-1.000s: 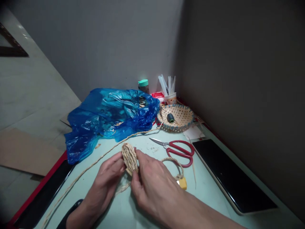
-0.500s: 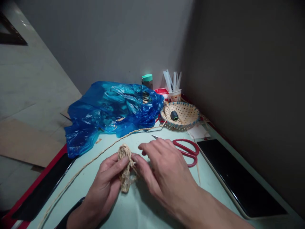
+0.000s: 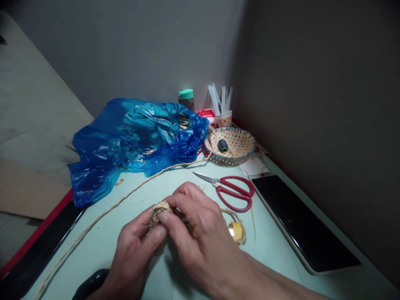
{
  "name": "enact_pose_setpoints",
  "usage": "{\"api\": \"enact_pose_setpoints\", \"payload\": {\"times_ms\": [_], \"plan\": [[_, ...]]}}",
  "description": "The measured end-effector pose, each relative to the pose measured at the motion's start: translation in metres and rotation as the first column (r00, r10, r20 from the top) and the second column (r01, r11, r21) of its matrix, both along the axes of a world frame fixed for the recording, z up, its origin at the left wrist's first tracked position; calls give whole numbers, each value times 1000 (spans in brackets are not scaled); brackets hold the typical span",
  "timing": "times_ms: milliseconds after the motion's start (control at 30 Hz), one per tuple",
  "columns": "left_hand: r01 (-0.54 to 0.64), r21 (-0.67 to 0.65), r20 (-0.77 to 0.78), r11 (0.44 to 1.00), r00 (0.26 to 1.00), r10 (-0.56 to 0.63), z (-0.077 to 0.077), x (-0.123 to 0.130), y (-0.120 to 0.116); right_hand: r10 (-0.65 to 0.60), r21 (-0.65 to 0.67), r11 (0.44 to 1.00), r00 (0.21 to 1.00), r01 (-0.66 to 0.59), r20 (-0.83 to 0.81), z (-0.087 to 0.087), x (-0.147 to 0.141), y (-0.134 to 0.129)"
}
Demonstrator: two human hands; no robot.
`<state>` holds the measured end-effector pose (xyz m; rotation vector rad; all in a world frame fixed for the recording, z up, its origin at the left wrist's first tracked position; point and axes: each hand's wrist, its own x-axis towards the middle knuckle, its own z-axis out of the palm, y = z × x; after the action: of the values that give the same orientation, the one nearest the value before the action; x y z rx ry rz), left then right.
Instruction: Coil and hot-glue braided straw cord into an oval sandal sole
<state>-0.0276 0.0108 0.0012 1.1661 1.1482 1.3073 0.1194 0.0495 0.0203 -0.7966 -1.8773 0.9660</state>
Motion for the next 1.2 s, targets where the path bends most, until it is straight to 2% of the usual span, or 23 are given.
{"api": "enact_pose_setpoints", "payload": {"times_ms": [133,300,400,500,600,633,700,767,800,833,867,933,967,1067,1200], "plan": [[-19,63,-64,998,998,23,-1,2,-2,-3,25,1000,998,4,-61,-2,-4,-2],[-56,24,-73,998,996,58,-4,0,-2,63,0,998,998,-63,-20,-3,-1,7],[-10,38,-60,999,998,12,-3,-2,-1,119,-131,985,991,-110,64,1,9,12],[49,76,-62,996,997,-45,-2,-2,-2,160,-315,941,984,-127,81,8,16,14],[64,56,-63,996,996,-60,0,-1,-3,221,-367,909,975,-196,25,14,16,16],[57,46,-65,997,996,-54,1,-1,-3,238,-384,896,971,-225,-12,14,15,16],[17,30,-80,999,997,-14,1,-1,-4,275,-456,823,940,-338,-201,12,15,20],[-41,4,-81,999,996,41,1,-2,-3,217,-492,738,853,-462,-475,9,16,25],[-62,-19,-67,998,996,61,0,-2,-2,151,-493,728,813,-476,-562,7,18,29],[-69,-51,-40,996,997,67,-1,-3,-1,80,-497,753,808,-432,-583,6,19,32],[-61,-90,-1,994,998,61,-3,-4,0,20,-503,796,845,-337,-535,5,20,34],[-18,-176,77,984,997,32,-4,-5,2,-44,-476,869,940,-132,-340,4,21,36],[4,-212,109,977,994,19,-4,-6,3,-44,-452,889,966,-79,-254,5,21,36],[45,-277,160,960,987,0,-3,-6,6,27,-377,923,990,-77,-136,8,20,30],[116,-277,247,954,968,-46,-1,-4,6,61,-179,982,998,-60,0,11,17,23]]}}
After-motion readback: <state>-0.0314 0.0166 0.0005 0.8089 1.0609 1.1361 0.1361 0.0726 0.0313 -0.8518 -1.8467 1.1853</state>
